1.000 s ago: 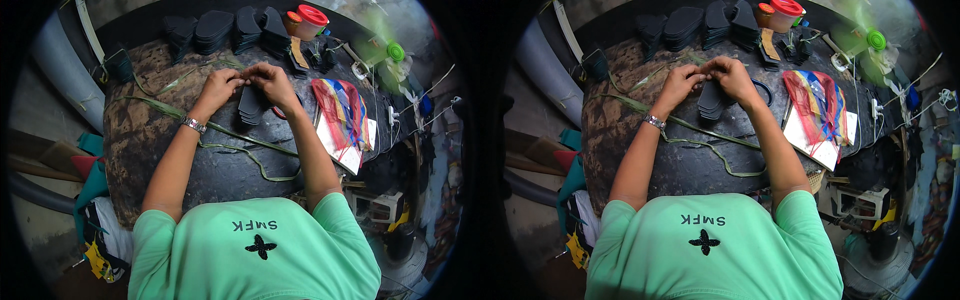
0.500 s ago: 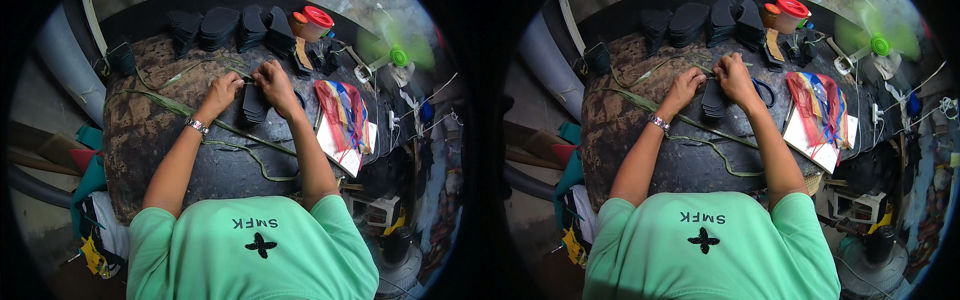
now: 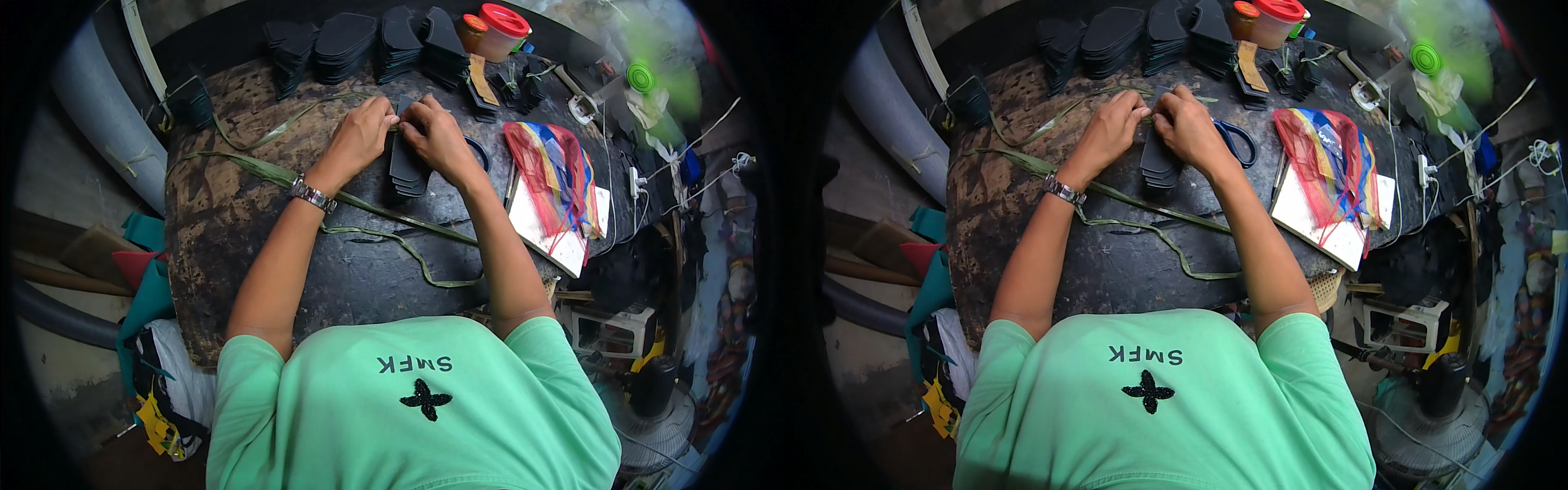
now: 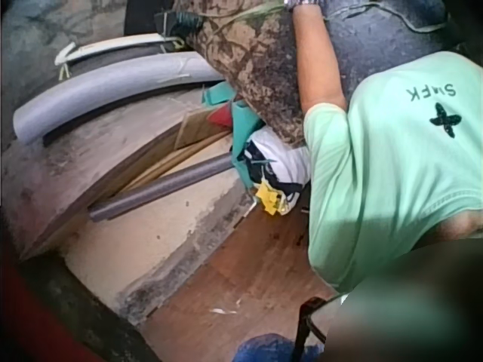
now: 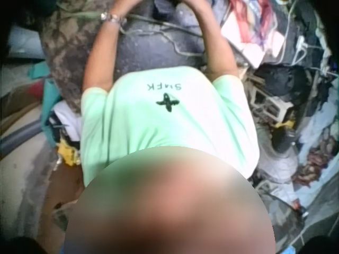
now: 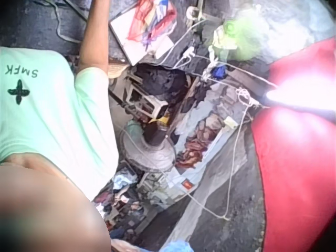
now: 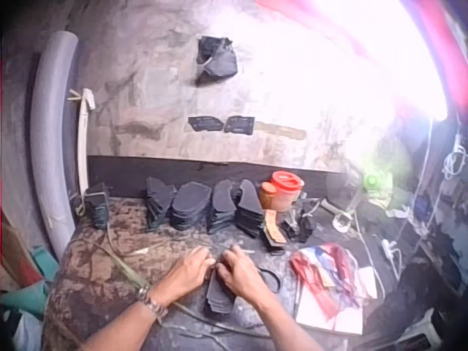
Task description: The person clears a cluttered workbench, then uses a long green strap to tie stacks of black shoe parts together. They wrap the strap around each stack, pull it tight, and secure it with a knot. The person uses scissors to trim excess strap length and places the tied stacks on the table.
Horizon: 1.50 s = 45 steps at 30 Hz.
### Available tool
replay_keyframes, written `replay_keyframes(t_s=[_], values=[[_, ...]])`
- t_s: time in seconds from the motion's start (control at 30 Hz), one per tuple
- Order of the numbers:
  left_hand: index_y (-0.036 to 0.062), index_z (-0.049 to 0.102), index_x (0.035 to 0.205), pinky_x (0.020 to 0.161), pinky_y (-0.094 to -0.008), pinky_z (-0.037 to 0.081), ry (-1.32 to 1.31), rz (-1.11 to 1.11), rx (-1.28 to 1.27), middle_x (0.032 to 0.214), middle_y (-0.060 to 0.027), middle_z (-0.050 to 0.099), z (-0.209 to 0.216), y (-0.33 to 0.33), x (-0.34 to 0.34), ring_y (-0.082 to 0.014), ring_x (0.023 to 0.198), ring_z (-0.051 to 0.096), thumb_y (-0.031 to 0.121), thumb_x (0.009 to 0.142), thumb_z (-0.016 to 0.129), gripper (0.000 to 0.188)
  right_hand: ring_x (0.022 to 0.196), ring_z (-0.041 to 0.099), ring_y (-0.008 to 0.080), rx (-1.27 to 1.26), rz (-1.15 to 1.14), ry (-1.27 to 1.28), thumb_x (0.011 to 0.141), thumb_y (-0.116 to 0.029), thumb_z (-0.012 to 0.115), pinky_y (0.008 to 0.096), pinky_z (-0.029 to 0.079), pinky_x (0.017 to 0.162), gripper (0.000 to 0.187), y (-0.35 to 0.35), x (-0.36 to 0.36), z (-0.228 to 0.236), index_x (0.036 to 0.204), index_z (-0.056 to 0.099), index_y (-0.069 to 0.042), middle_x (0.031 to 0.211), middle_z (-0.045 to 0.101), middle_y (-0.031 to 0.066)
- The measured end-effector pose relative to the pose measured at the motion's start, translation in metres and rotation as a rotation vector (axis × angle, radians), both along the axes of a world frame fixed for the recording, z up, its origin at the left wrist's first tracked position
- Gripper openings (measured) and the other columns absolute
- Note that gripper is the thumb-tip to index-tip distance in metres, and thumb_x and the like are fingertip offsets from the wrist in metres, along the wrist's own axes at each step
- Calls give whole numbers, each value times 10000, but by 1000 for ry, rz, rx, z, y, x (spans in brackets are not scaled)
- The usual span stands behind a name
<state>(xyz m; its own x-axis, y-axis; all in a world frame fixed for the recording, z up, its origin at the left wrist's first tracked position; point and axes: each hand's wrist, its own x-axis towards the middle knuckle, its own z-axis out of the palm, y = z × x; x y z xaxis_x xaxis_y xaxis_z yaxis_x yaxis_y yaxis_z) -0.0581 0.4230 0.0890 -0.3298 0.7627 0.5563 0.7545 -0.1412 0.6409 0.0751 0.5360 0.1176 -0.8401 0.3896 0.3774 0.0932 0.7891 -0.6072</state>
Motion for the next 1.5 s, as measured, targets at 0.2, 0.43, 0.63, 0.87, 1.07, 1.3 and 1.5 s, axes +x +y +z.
replay_keyframes(t_s=[0.2,0.43,0.63,0.87,1.07,1.3,1.5], values=[[-17,549,977,653,-318,450,-262,-13,-98,882,-137,600,7,7,2,-201,728,577,117,947,536,137,831,592,341,-78,-1,4,844,-117,660,397,471,739,162,2,-1,-2,905,621,29,909,558,168],[15,456,1216,685,-177,471,-754,-192,8,977,-58,594,-5,9,16,-48,788,563,6,904,563,330,770,605,264,-281,-90,5,848,-149,674,359,472,698,192,12,-3,-10,857,626,36,847,575,138],[10,515,1130,693,-261,499,-459,-38,-8,876,-57,611,-8,9,24,-107,736,603,-28,808,620,341,717,576,91,-403,-67,42,891,-73,630,240,464,651,98,21,-9,-24,861,586,9,782,610,29],[10,651,968,659,-272,485,-190,84,68,832,-79,635,-3,7,30,-159,732,617,0,824,645,144,695,558,84,-567,-15,162,837,34,621,217,469,647,210,20,-8,-21,1012,510,-1,822,552,27],[-19,677,920,648,-308,480,-139,107,114,853,-115,637,-7,8,33,-223,739,637,7,813,649,114,817,561,81,-718,77,186,806,87,586,221,476,685,335,16,-2,-15,1096,458,-21,964,494,37],[-31,664,930,690,-345,481,-141,111,78,871,-139,612,-7,6,32,-285,764,621,12,829,608,123,926,577,417,161,3,330,728,79,560,445,506,821,312,-10,3,-23,1028,512,10,1155,426,266],[-35,655,912,699,-381,483,-141,72,109,869,-154,600,-9,6,31,-324,785,622,9,829,595,111,970,557,397,41,-206,304,764,56,593,416,508,823,314,-24,-1,-18,1060,512,-6,1185,402,248]])
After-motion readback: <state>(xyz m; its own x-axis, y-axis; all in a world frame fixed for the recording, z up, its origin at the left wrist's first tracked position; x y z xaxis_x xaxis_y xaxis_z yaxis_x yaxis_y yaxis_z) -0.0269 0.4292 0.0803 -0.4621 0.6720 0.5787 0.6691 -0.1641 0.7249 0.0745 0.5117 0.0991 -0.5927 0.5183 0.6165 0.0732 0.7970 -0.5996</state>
